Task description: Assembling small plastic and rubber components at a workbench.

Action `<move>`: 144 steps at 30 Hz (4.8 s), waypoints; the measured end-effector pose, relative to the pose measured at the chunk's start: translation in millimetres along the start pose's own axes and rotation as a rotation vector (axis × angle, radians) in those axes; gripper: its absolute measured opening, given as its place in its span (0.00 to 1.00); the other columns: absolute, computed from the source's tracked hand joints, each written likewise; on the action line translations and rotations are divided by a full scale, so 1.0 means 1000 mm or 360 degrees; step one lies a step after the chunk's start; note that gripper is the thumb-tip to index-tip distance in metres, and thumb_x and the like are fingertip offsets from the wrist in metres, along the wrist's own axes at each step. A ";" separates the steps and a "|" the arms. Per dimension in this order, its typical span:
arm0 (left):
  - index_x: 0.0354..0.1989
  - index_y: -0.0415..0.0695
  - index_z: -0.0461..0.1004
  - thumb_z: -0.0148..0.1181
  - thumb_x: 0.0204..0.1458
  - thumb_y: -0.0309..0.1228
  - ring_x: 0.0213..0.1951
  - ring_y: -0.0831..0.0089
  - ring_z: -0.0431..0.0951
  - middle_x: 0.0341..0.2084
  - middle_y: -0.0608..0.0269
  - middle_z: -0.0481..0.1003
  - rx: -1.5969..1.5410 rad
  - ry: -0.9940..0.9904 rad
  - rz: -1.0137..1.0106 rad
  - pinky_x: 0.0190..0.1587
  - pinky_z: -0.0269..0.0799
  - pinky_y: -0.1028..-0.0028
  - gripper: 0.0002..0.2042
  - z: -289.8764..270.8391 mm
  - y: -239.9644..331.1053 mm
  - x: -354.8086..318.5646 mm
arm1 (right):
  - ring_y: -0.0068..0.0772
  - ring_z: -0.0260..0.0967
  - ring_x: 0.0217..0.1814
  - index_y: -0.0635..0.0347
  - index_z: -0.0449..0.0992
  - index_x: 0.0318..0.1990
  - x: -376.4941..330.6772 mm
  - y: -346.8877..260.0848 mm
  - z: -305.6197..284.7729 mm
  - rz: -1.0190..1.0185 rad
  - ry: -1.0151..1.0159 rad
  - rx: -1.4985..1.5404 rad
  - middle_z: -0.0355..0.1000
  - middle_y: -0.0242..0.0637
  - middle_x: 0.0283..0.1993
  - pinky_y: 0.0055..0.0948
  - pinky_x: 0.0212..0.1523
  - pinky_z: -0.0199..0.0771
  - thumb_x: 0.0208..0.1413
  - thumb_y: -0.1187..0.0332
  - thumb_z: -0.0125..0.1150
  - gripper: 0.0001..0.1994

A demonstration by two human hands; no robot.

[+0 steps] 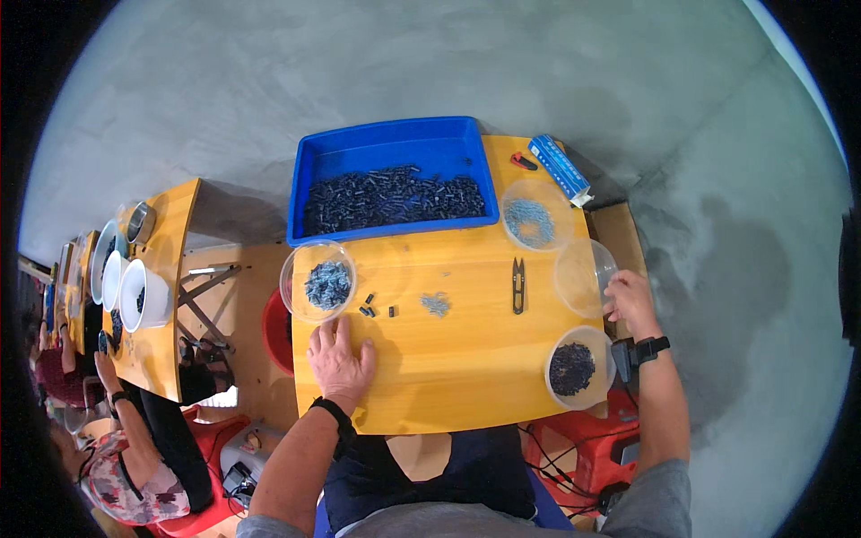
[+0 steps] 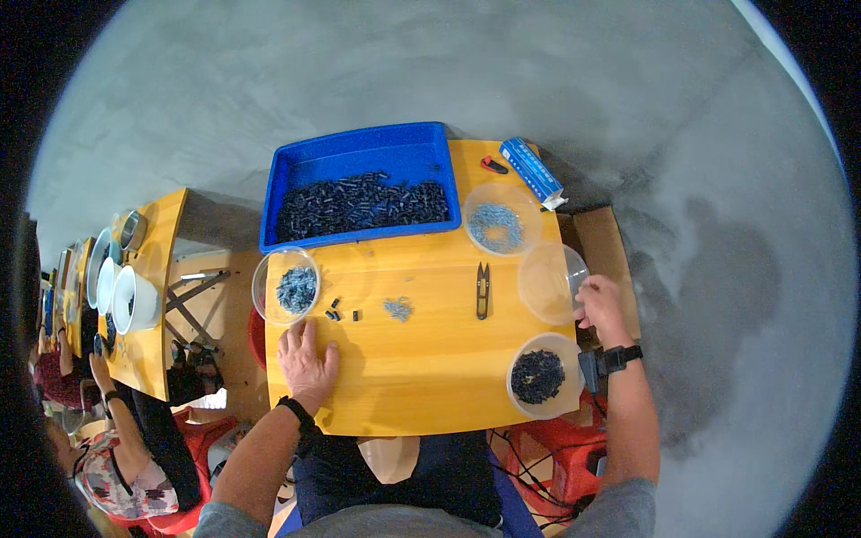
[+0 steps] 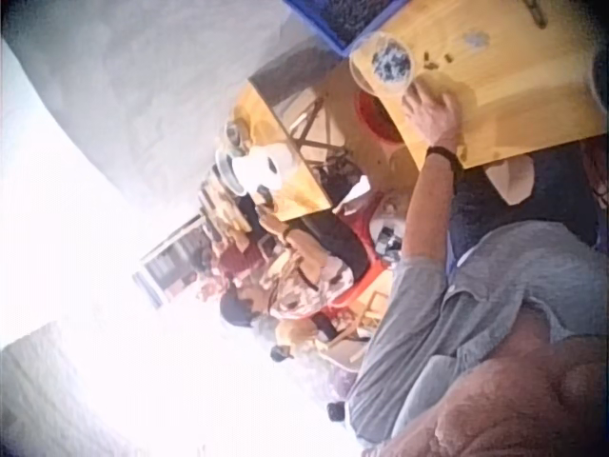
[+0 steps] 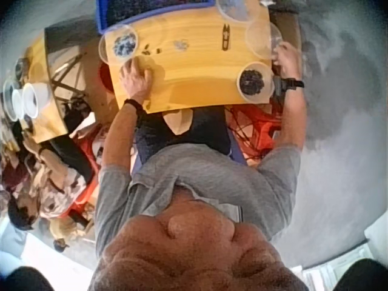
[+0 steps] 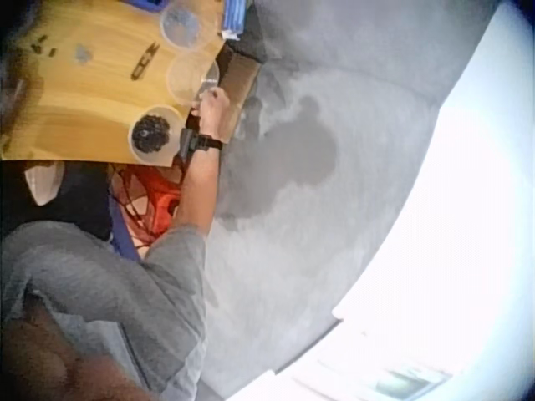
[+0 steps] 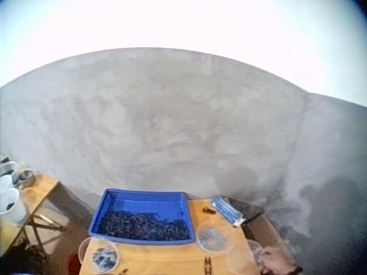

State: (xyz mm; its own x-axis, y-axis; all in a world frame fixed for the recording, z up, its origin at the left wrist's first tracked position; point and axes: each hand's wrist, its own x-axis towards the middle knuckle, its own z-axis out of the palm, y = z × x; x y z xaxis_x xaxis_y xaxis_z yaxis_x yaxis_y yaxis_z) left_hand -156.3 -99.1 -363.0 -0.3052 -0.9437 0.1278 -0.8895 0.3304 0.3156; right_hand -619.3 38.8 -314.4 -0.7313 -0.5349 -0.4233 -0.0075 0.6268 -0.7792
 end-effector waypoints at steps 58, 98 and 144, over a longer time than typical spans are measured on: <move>0.55 0.43 0.67 0.57 0.44 0.40 0.55 0.51 0.63 0.53 0.51 0.66 -0.0008 0.0035 -0.0004 0.55 0.58 0.54 0.27 0.000 -0.002 -0.001 | 0.31 0.71 0.21 0.66 0.73 0.30 0.032 -0.061 0.023 -0.0164 -0.0208 -0.0850 0.71 0.40 0.25 0.31 0.18 0.67 0.53 0.67 0.56 0.10; 0.52 0.42 0.69 0.57 0.44 0.42 0.54 0.53 0.63 0.51 0.53 0.67 -0.0038 0.0097 -0.0010 0.53 0.61 0.55 0.26 -0.002 -0.005 -0.004 | 0.52 0.72 0.35 0.63 0.74 0.33 -0.163 -0.057 0.057 -0.1363 -0.0199 -0.1127 0.72 0.49 0.31 0.43 0.36 0.72 0.49 0.68 0.61 0.08; 0.54 0.44 0.68 0.59 0.44 0.42 0.53 0.54 0.65 0.49 0.54 0.67 -0.0242 0.0000 -0.0104 0.49 0.61 0.57 0.27 -0.010 -0.007 0.002 | 0.59 0.69 0.51 0.65 0.77 0.38 0.044 -0.217 0.264 -0.1306 -0.0350 -0.1345 0.73 0.56 0.45 0.47 0.52 0.68 0.55 0.57 0.53 0.17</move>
State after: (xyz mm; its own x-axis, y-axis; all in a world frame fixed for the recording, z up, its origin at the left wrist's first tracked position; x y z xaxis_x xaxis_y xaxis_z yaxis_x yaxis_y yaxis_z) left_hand -147.2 -102.6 -355.2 -0.2482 -0.9633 0.1023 -0.8458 0.2670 0.4618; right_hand -469.9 -270.1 -285.5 -0.1669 -0.9830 -0.0762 -0.9231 0.1829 -0.3382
